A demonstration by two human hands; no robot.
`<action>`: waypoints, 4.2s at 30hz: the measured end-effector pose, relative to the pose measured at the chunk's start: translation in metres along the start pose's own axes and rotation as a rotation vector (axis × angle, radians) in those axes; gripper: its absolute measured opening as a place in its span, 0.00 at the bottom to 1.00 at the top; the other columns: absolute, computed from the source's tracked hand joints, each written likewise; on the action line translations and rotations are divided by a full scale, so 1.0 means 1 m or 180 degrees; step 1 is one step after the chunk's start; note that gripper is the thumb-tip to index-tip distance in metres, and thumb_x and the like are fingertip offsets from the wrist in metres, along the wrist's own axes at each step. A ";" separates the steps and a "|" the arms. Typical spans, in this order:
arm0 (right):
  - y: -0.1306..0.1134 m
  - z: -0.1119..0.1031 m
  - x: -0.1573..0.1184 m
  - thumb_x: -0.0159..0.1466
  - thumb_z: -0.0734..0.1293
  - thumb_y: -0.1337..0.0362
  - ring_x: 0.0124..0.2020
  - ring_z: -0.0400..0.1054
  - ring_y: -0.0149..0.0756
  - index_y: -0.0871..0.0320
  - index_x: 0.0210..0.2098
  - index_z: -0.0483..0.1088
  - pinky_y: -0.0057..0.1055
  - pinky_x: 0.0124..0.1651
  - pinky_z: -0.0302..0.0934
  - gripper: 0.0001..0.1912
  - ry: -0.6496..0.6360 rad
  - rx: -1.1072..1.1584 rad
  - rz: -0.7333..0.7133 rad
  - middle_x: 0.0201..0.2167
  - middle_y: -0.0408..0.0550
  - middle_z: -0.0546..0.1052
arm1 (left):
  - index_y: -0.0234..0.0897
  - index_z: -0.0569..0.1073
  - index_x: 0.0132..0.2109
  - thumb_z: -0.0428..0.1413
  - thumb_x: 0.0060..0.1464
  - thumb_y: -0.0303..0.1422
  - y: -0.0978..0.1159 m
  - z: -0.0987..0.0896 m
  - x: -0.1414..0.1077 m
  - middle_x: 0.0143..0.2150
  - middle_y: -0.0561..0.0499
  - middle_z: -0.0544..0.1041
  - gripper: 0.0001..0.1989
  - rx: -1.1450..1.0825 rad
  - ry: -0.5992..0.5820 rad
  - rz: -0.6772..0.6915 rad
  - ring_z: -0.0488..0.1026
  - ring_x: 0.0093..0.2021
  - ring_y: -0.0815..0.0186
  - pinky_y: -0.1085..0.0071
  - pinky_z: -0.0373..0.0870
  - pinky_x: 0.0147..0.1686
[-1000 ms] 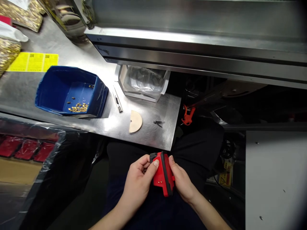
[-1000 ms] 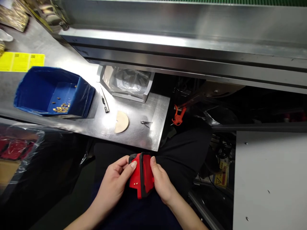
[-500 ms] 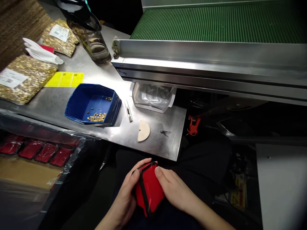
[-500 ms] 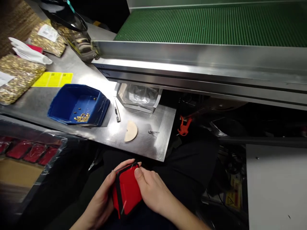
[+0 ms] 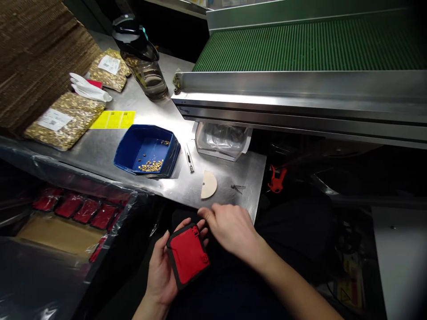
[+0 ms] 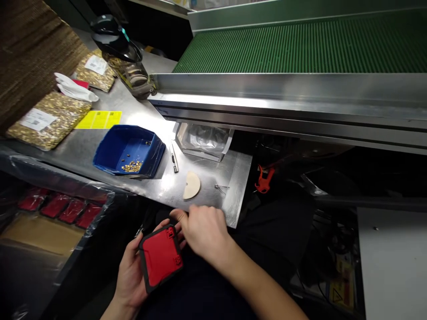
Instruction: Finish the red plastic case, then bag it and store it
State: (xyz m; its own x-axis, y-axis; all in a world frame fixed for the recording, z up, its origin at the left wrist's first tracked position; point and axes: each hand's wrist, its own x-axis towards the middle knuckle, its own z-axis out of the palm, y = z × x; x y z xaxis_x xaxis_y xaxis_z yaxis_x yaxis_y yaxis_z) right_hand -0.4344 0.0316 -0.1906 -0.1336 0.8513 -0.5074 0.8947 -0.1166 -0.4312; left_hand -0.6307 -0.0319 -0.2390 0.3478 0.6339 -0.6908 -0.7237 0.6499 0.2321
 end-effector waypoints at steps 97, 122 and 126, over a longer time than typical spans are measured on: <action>0.058 -0.013 -0.138 0.70 0.63 0.58 0.23 0.70 0.31 0.52 0.36 0.62 0.34 0.24 0.38 0.08 -0.0666 0.0096 -0.1356 0.27 0.36 0.78 | 0.35 0.76 0.60 0.59 0.60 0.54 -0.044 0.066 -0.035 0.50 0.35 0.82 0.31 0.1614 0.0222 -0.1400 0.78 0.53 0.44 0.51 0.73 0.56; 0.061 -0.020 -0.136 0.70 0.62 0.61 0.23 0.68 0.30 0.53 0.34 0.62 0.31 0.26 0.40 0.07 -0.0843 0.0308 -0.1055 0.25 0.37 0.77 | 0.37 0.76 0.60 0.59 0.60 0.55 -0.043 0.058 -0.036 0.52 0.37 0.80 0.31 0.1645 0.0257 -0.1469 0.79 0.50 0.46 0.55 0.76 0.51; 0.061 -0.020 -0.137 0.72 0.61 0.61 0.23 0.68 0.30 0.53 0.34 0.62 0.30 0.27 0.43 0.08 -0.0781 0.0367 -0.0904 0.26 0.37 0.77 | 0.37 0.76 0.60 0.60 0.59 0.55 -0.042 0.062 -0.037 0.50 0.38 0.81 0.32 0.1686 0.0281 -0.1521 0.80 0.46 0.51 0.59 0.77 0.47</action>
State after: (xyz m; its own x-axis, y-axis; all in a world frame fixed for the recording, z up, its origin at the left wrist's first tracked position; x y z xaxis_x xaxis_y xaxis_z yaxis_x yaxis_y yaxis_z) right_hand -0.3534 -0.0818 -0.1325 -0.4795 0.7120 -0.5130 0.7555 0.0374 -0.6541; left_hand -0.5755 -0.0566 -0.1808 0.4887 0.2076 -0.8474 -0.1102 0.9782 0.1761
